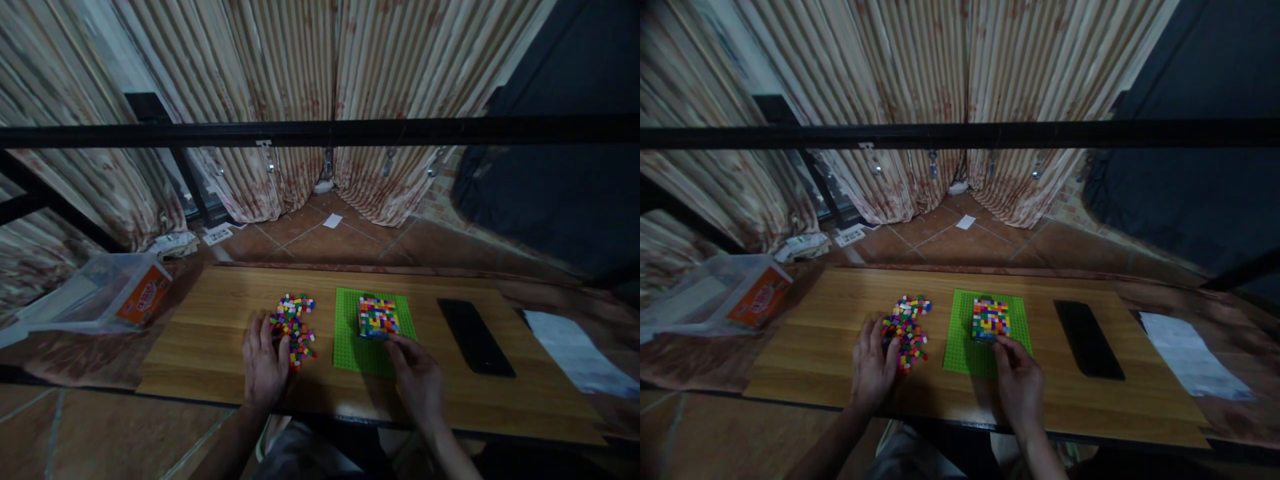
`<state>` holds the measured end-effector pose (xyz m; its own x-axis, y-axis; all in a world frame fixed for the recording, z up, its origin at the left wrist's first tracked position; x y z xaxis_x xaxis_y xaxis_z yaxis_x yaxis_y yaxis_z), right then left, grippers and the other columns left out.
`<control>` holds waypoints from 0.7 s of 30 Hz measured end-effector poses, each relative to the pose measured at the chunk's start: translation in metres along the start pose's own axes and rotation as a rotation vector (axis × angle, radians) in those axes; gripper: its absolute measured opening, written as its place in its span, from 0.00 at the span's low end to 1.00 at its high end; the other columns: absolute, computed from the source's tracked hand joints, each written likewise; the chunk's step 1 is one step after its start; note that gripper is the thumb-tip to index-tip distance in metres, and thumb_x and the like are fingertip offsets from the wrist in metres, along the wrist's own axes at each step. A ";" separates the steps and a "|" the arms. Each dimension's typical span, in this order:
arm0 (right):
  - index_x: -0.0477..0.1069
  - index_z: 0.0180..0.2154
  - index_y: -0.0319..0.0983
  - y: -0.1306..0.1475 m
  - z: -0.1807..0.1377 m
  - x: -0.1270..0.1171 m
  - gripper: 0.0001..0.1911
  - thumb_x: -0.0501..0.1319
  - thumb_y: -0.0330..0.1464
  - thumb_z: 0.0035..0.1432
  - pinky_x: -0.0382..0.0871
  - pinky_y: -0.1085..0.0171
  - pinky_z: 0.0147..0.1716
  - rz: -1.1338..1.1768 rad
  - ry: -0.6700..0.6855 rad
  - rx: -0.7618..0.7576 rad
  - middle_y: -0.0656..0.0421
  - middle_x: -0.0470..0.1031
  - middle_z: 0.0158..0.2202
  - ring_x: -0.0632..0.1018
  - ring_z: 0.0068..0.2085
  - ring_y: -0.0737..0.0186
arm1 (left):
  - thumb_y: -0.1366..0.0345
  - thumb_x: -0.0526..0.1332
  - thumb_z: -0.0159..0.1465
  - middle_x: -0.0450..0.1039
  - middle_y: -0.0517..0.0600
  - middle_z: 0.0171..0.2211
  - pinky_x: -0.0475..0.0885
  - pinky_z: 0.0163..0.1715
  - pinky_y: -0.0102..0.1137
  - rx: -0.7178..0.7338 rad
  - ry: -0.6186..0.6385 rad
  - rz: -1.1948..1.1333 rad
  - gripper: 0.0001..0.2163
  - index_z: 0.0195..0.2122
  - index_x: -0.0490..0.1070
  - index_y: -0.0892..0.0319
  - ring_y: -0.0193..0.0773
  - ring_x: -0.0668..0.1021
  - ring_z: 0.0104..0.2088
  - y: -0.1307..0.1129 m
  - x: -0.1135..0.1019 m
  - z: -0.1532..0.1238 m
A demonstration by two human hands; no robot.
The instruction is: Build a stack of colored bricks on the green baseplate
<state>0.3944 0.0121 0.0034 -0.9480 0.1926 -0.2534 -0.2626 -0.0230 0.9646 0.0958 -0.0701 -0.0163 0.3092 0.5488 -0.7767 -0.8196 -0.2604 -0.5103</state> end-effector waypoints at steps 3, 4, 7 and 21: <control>0.79 0.36 0.39 0.003 -0.002 0.001 0.16 0.63 0.44 0.52 0.74 0.52 0.43 -0.006 0.003 0.012 0.51 0.82 0.38 0.81 0.41 0.50 | 0.54 0.51 0.67 0.56 0.63 0.64 0.59 0.61 0.55 -0.008 -0.019 0.032 0.26 0.64 0.55 0.57 0.57 0.58 0.66 -0.012 0.006 0.008; 0.79 0.36 0.39 0.003 -0.003 0.001 0.17 0.63 0.44 0.52 0.74 0.52 0.44 -0.007 0.005 0.012 0.51 0.82 0.39 0.81 0.41 0.50 | 0.54 0.51 0.67 0.56 0.64 0.64 0.59 0.61 0.55 -0.005 -0.023 0.036 0.26 0.64 0.55 0.58 0.57 0.58 0.66 -0.015 0.008 0.010; 0.79 0.37 0.38 0.001 -0.006 -0.003 0.17 0.63 0.44 0.52 0.74 0.53 0.43 -0.012 0.007 -0.004 0.50 0.82 0.39 0.81 0.40 0.50 | 0.53 0.52 0.67 0.57 0.65 0.63 0.59 0.60 0.56 0.012 -0.040 0.028 0.27 0.64 0.54 0.59 0.57 0.59 0.65 -0.025 0.016 0.013; 0.78 0.38 0.41 0.012 -0.044 0.042 0.13 0.57 0.39 0.59 0.76 0.57 0.40 -0.244 0.283 -0.211 0.54 0.82 0.39 0.81 0.39 0.55 | 0.55 0.50 0.68 0.58 0.64 0.63 0.58 0.62 0.55 -0.032 -0.055 -0.181 0.24 0.63 0.57 0.58 0.55 0.58 0.66 -0.073 0.047 0.018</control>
Point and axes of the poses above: each hand's wrist, its own z-axis towards the middle knuckle, its own x-axis out of the palm, y = z × x, the point moved 5 cm from there along z, towards the middle knuckle
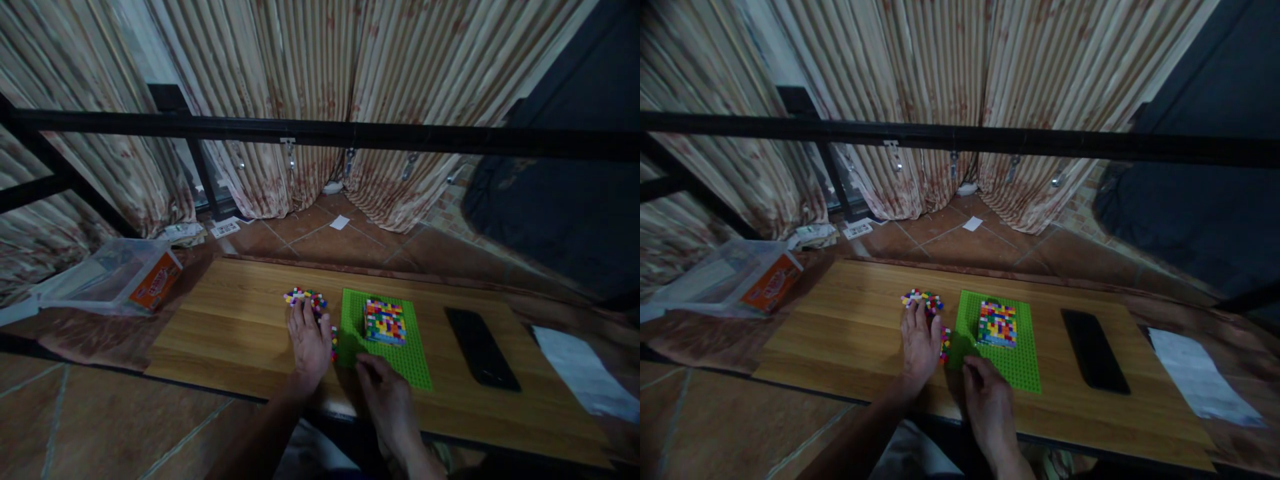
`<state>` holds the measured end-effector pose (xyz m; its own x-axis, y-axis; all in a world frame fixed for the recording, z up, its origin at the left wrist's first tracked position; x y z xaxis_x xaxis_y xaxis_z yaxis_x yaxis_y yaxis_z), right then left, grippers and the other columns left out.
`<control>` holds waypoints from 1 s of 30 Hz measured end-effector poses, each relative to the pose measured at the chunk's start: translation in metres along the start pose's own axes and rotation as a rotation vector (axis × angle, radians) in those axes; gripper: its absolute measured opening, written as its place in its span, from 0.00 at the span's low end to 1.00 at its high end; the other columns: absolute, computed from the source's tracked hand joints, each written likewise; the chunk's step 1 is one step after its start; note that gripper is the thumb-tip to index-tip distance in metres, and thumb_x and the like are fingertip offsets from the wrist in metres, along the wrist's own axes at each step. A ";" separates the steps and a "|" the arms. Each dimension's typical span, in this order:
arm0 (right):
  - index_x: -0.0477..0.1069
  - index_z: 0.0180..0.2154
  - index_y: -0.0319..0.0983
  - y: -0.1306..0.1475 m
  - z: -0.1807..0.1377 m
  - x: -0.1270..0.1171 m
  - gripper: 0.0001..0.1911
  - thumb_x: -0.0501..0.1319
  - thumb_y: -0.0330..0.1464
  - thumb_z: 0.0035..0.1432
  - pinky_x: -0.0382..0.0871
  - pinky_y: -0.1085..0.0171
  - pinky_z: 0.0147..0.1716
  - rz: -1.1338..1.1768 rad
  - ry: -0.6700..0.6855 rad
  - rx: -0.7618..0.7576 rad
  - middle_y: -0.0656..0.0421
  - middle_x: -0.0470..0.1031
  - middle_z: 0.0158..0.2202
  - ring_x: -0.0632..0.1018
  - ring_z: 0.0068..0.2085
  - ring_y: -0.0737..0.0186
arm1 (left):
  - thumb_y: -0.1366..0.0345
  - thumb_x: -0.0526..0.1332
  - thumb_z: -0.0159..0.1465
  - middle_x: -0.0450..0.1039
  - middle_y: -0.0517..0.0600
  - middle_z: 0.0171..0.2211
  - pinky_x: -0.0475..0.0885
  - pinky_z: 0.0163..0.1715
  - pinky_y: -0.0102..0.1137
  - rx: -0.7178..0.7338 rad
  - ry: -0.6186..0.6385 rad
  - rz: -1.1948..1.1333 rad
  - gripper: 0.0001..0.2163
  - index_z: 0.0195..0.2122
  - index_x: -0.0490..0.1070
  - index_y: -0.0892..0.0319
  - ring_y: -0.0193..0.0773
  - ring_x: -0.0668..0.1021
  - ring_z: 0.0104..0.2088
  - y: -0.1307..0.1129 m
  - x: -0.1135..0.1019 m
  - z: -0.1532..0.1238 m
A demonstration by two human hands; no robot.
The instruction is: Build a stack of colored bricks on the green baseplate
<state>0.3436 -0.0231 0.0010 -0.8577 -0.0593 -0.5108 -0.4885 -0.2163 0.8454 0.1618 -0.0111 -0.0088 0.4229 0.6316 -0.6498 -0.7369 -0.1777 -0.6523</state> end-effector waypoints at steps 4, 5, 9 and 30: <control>0.77 0.43 0.42 0.014 -0.001 0.017 0.13 0.56 0.34 0.60 0.75 0.56 0.43 -0.162 0.088 -0.120 0.55 0.80 0.41 0.80 0.41 0.54 | 0.56 0.48 0.69 0.57 0.59 0.64 0.59 0.62 0.52 0.016 0.044 -0.056 0.23 0.64 0.57 0.54 0.51 0.59 0.66 -0.005 -0.013 0.002; 0.76 0.44 0.42 0.017 -0.001 0.020 0.13 0.57 0.34 0.59 0.74 0.55 0.43 -0.199 0.098 -0.136 0.55 0.80 0.41 0.80 0.42 0.54 | 0.57 0.48 0.69 0.58 0.59 0.64 0.59 0.63 0.52 0.026 0.030 -0.051 0.22 0.63 0.57 0.54 0.50 0.59 0.66 -0.002 -0.019 0.009; 0.76 0.44 0.42 0.023 0.001 0.027 0.13 0.59 0.34 0.58 0.74 0.55 0.42 -0.323 0.093 -0.175 0.54 0.79 0.41 0.78 0.42 0.52 | 0.55 0.48 0.69 0.63 0.62 0.60 0.59 0.62 0.50 0.083 0.031 0.050 0.21 0.58 0.64 0.60 0.50 0.61 0.65 0.025 -0.033 0.059; 0.76 0.38 0.40 0.017 0.005 0.044 0.08 0.57 0.31 0.63 0.69 0.60 0.41 -0.384 0.028 -0.364 0.54 0.76 0.37 0.76 0.39 0.58 | 0.56 0.47 0.70 0.77 0.52 0.49 0.66 0.59 0.42 0.510 0.537 -0.186 0.19 0.47 0.76 0.55 0.40 0.74 0.53 0.017 0.008 0.078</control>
Point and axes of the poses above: each hand's wrist, its own z-axis towards the middle knuckle, its own x-axis out of the palm, y = z × x, the point moved 5 cm from there along z, towards the middle knuckle
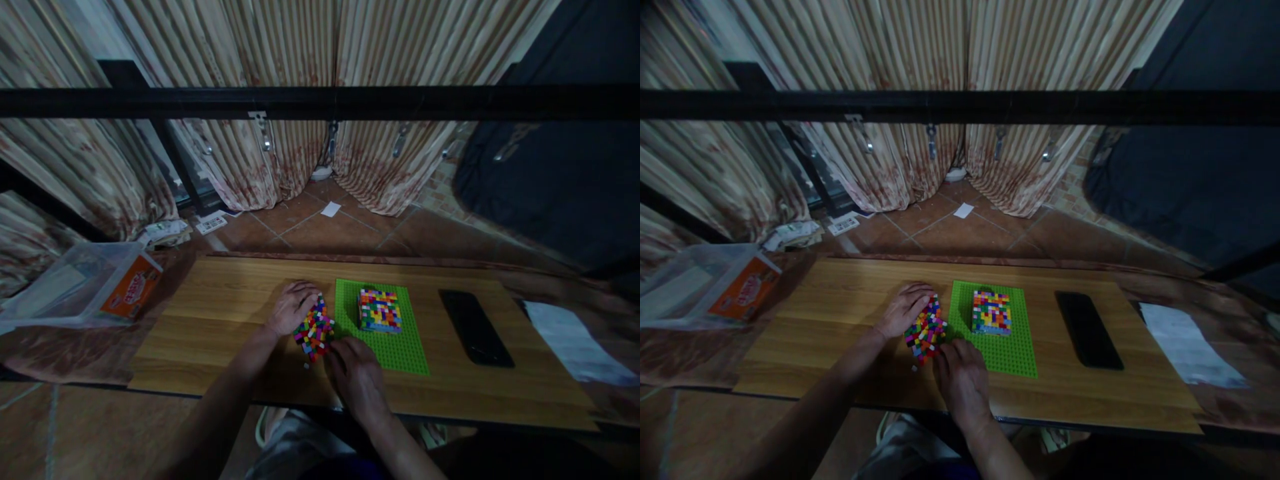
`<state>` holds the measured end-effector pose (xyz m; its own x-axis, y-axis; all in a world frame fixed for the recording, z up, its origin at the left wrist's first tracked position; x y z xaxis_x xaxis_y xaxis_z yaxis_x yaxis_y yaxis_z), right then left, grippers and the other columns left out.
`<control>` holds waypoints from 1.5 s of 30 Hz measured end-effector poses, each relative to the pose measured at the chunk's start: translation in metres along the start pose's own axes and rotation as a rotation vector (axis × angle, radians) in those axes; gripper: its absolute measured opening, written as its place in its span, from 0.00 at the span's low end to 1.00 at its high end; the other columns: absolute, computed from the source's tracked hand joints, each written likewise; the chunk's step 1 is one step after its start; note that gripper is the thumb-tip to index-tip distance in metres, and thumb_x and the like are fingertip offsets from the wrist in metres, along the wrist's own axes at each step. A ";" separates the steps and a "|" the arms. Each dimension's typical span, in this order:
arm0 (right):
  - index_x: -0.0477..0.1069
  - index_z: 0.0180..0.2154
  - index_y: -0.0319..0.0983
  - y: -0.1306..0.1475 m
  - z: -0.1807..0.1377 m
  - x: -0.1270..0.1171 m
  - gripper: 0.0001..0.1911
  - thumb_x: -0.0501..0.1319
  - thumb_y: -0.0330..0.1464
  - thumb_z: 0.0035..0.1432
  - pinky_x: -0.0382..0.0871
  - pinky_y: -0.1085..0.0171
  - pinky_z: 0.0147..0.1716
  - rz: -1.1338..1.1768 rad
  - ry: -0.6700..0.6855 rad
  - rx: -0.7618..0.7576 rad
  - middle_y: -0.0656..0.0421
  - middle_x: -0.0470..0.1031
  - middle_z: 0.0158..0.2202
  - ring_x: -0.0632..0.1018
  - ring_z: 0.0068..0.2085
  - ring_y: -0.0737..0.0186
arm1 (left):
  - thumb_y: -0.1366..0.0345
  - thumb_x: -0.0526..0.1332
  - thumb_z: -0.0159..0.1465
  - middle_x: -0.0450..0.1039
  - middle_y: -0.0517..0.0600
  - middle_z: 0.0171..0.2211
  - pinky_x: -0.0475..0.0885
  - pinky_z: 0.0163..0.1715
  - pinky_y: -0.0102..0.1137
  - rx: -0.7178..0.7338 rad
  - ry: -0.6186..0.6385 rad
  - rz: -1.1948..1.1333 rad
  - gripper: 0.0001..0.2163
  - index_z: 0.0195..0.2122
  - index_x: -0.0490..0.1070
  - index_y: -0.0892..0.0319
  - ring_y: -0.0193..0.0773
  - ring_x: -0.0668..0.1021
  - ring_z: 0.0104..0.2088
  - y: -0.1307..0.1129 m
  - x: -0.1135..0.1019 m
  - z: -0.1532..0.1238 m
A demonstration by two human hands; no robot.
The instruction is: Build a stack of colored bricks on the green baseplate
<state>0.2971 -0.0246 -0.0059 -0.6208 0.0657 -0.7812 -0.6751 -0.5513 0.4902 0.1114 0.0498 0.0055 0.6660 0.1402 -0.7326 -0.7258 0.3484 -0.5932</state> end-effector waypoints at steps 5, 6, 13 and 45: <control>0.76 0.39 0.40 0.001 -0.002 -0.004 0.09 0.57 0.30 0.64 0.69 0.60 0.42 -0.006 -0.015 -0.007 0.54 0.76 0.38 0.75 0.40 0.58 | 0.56 0.50 0.69 0.78 0.51 0.47 0.68 0.57 0.42 -0.036 -0.012 -0.081 0.17 0.45 0.77 0.54 0.41 0.76 0.51 -0.009 0.001 -0.005; 0.76 0.40 0.40 0.002 -0.003 -0.004 0.09 0.57 0.30 0.64 0.69 0.60 0.42 -0.006 -0.013 -0.006 0.54 0.77 0.38 0.75 0.40 0.58 | 0.56 0.51 0.69 0.78 0.51 0.47 0.68 0.56 0.42 -0.043 -0.022 -0.098 0.16 0.45 0.77 0.54 0.41 0.76 0.51 -0.010 0.000 -0.006; 0.76 0.40 0.42 0.008 -0.004 0.000 0.08 0.58 0.29 0.62 0.68 0.59 0.42 0.006 0.002 -0.028 0.55 0.76 0.40 0.74 0.41 0.56 | 0.54 0.53 0.67 0.77 0.53 0.49 0.69 0.56 0.41 -0.122 -0.115 -0.203 0.16 0.43 0.78 0.55 0.43 0.76 0.52 -0.002 -0.004 -0.011; 0.77 0.37 0.41 -0.057 0.023 -0.072 0.13 0.53 0.30 0.63 0.73 0.61 0.41 0.239 -0.288 0.311 0.54 0.79 0.39 0.80 0.39 0.59 | 0.53 0.55 0.66 0.77 0.52 0.46 0.69 0.55 0.44 -0.147 -0.100 -0.185 0.15 0.42 0.77 0.55 0.43 0.77 0.50 0.009 -0.006 -0.007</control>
Point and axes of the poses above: each hand's wrist, its own z-axis towards the middle knuckle, its own x-axis out of the palm, y = z × x, the point moved 5 cm from there along z, towards the middle knuckle
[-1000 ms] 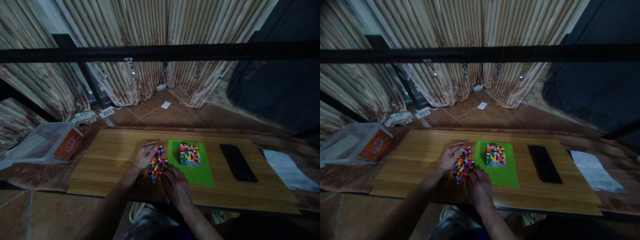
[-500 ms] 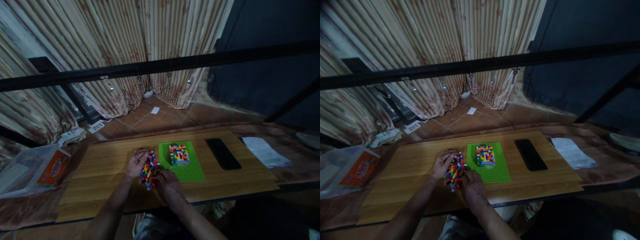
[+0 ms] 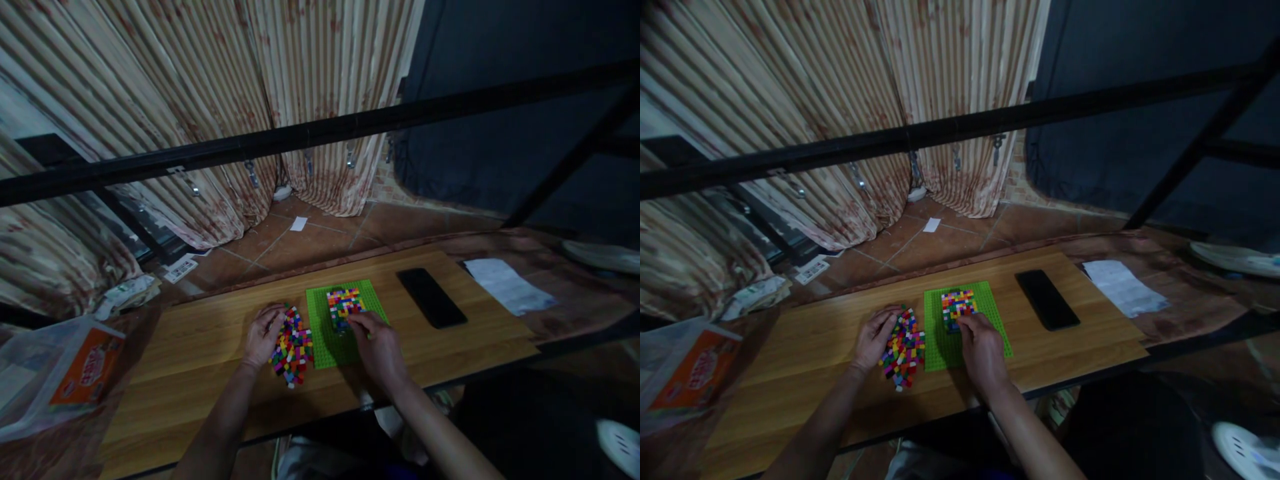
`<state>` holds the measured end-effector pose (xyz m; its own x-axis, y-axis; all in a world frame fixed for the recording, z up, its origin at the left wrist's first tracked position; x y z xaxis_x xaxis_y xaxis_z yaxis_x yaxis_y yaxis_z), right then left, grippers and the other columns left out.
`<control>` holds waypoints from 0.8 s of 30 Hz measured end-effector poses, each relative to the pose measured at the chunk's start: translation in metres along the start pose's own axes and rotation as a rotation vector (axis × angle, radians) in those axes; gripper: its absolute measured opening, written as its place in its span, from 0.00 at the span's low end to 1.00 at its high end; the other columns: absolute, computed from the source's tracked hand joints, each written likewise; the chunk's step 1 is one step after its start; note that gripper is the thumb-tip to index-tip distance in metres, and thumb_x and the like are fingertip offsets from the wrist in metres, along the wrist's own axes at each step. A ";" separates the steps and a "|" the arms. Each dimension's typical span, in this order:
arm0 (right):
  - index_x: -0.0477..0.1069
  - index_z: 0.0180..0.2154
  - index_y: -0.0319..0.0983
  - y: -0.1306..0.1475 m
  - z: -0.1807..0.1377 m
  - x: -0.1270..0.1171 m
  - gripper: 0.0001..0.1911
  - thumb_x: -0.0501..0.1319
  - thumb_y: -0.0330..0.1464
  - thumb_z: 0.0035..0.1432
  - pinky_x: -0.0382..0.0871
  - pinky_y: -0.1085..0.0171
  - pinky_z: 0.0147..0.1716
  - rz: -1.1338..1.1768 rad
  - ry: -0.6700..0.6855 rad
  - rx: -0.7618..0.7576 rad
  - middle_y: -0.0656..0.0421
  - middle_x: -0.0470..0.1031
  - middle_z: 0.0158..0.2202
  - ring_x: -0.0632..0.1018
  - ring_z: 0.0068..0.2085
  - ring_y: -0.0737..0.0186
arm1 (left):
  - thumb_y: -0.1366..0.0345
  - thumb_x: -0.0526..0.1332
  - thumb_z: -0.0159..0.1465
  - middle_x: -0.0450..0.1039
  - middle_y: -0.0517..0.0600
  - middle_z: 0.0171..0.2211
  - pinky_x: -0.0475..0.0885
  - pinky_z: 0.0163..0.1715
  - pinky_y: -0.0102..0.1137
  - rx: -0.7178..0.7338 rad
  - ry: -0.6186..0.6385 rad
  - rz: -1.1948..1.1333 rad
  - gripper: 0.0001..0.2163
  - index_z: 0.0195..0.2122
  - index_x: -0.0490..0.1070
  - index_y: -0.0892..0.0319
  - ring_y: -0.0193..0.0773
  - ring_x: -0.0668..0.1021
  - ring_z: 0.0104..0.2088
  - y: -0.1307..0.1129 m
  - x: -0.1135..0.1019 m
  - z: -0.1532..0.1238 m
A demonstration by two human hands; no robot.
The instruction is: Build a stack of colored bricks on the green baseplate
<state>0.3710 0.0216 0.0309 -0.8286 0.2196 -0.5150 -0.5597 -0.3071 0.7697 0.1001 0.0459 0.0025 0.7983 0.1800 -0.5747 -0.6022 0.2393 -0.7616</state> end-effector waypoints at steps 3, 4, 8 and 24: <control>0.77 0.38 0.40 -0.002 0.004 0.005 0.13 0.53 0.28 0.63 0.72 0.59 0.43 -0.113 0.024 -0.012 0.53 0.80 0.39 0.79 0.40 0.57 | 0.53 0.55 0.66 0.77 0.52 0.47 0.69 0.56 0.44 -0.012 -0.002 0.010 0.16 0.42 0.77 0.55 0.44 0.76 0.50 0.002 0.000 0.000; 0.77 0.39 0.39 -0.002 0.004 0.007 0.13 0.53 0.28 0.62 0.72 0.58 0.43 -0.152 0.029 -0.014 0.53 0.80 0.39 0.79 0.40 0.56 | 0.53 0.55 0.66 0.77 0.52 0.47 0.68 0.56 0.44 -0.013 -0.004 0.013 0.16 0.42 0.77 0.55 0.44 0.76 0.51 0.002 0.000 -0.001; 0.77 0.39 0.39 -0.002 0.005 0.011 0.11 0.56 0.28 0.61 0.71 0.58 0.42 -0.242 0.030 0.003 0.53 0.80 0.38 0.79 0.40 0.55 | 0.53 0.54 0.66 0.77 0.52 0.47 0.68 0.56 0.44 -0.015 -0.009 0.016 0.16 0.42 0.77 0.55 0.44 0.76 0.51 0.001 0.000 -0.001; 0.78 0.37 0.41 -0.005 0.009 0.010 0.13 0.54 0.33 0.62 0.72 0.59 0.39 -0.135 0.000 0.058 0.54 0.82 0.38 0.81 0.36 0.56 | 0.53 0.53 0.67 0.77 0.52 0.46 0.68 0.55 0.44 -0.035 0.008 0.019 0.16 0.43 0.77 0.55 0.43 0.76 0.50 -0.001 0.000 0.000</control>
<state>0.3656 0.0332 0.0252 -0.7455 0.2554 -0.6156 -0.6649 -0.2204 0.7137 0.1012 0.0454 0.0034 0.7869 0.1767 -0.5913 -0.6170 0.2026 -0.7605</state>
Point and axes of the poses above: each hand's wrist, its own z-axis towards the middle knuckle, its own x-axis out of the palm, y = z × x, the point moved 5 cm from there along z, towards the middle knuckle
